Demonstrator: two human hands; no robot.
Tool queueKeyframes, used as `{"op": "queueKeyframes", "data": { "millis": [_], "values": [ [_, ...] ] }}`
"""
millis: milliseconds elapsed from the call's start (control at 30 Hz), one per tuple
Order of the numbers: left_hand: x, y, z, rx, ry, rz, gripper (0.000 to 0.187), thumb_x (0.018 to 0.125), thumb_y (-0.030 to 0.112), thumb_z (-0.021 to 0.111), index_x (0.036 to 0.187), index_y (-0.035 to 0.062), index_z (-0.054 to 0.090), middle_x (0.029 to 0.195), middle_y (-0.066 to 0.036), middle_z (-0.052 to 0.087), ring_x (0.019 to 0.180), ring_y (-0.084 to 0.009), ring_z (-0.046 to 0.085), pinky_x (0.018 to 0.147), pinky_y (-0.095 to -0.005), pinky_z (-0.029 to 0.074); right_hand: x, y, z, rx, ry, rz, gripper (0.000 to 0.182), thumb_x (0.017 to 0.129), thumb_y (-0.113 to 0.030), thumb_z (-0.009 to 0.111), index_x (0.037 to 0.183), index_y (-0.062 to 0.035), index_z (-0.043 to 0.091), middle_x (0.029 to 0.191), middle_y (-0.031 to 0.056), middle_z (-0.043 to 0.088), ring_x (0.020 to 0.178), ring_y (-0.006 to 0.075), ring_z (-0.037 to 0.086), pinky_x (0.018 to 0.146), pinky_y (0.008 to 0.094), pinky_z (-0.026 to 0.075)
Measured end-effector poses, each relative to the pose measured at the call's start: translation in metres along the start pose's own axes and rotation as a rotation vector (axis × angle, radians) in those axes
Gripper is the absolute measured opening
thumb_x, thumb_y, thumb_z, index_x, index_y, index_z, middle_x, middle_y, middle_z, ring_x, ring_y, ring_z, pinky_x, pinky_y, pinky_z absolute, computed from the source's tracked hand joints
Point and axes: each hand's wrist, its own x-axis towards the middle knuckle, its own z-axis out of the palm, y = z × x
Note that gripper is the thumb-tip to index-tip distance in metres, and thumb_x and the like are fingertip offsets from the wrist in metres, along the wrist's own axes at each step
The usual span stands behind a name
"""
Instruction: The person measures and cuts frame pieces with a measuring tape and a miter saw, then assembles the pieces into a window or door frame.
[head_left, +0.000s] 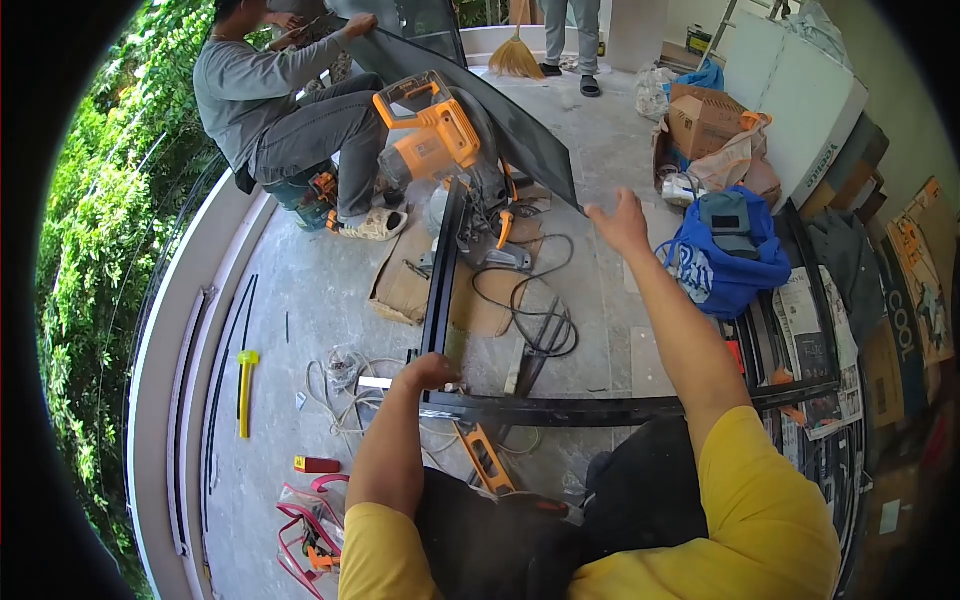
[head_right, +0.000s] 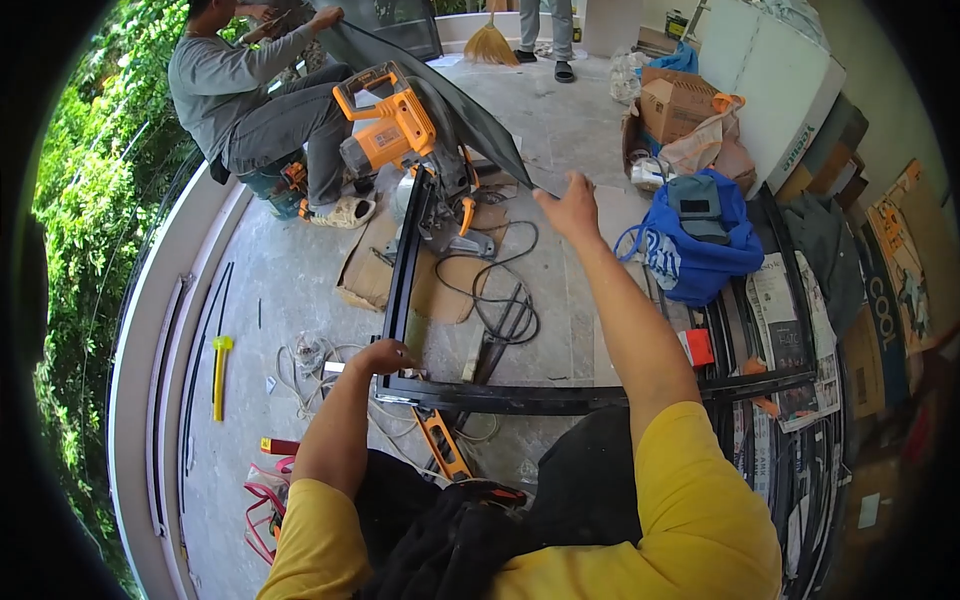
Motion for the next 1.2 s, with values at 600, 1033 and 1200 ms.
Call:
{"op": "queueKeyframes", "data": {
  "millis": [600,1033,1200],
  "values": [
    [-0.013,-0.006,0.006,-0.058,-0.127,-0.187,0.048,0.077,0.044,0.061,0.096,0.0002,0.067,0.092,-0.023,0.065,0.087,-0.0355,0.063,0.076,-0.0392,0.049,0.035,-0.070,0.018,0.599,0.163,-0.107,0.025,0.083,-0.017,0.064,0.100,0.0001,0.066,0.088,0.0100,0.068,0.079,0.0146,0.062,0.073,0.0275,0.048],
    [-0.001,0.015,-0.011,-0.069,-0.133,-0.213,0.057,0.076,0.042,0.065,0.115,0.0008,0.060,0.111,-0.021,0.061,0.104,-0.0341,0.059,0.090,-0.0370,0.046,0.038,-0.076,0.033,0.591,0.220,-0.146,0.027,0.083,-0.018,0.064,0.102,0.0006,0.066,0.086,0.0080,0.067,0.078,0.0115,0.060,0.072,0.0254,0.047],
    [-0.006,0.019,-0.015,-0.082,-0.169,-0.233,0.057,0.076,0.043,0.066,0.114,0.0000,0.060,0.111,-0.022,0.061,0.103,-0.0329,0.059,0.089,-0.0366,0.046,0.040,-0.078,0.038,0.635,0.296,-0.104,0.022,0.082,-0.016,0.065,0.098,-0.0006,0.068,0.086,0.0056,0.067,0.078,0.0106,0.059,0.071,0.0252,0.046]
  ]
}}
